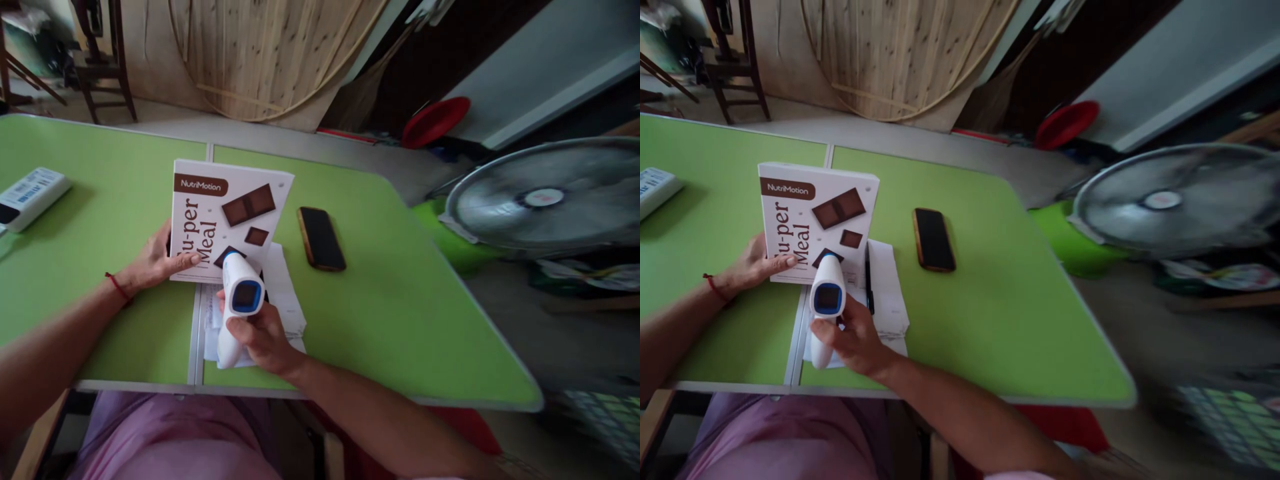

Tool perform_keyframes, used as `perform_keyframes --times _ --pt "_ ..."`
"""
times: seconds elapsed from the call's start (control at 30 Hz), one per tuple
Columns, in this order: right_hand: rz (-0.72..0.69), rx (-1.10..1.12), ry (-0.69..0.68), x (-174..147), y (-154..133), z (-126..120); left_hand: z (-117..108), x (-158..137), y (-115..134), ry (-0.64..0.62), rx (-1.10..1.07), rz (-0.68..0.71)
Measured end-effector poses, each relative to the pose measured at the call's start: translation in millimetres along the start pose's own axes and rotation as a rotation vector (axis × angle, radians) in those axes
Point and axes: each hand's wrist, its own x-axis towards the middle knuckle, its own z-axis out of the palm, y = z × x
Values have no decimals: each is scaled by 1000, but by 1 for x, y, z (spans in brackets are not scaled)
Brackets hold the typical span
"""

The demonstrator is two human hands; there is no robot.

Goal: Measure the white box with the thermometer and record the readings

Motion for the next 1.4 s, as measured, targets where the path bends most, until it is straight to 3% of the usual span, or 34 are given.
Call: perform_keyframes --times 0.2,0.57,1.4 --pt "-45 11 -3 6 -2 -4 1 1 6 15 46 -25" --pt "0 23 37 9 -9 -3 2 3 8 10 13 24" --pt "-35 -7 -38 10 -5 -5 2 4 8 16 36 7"
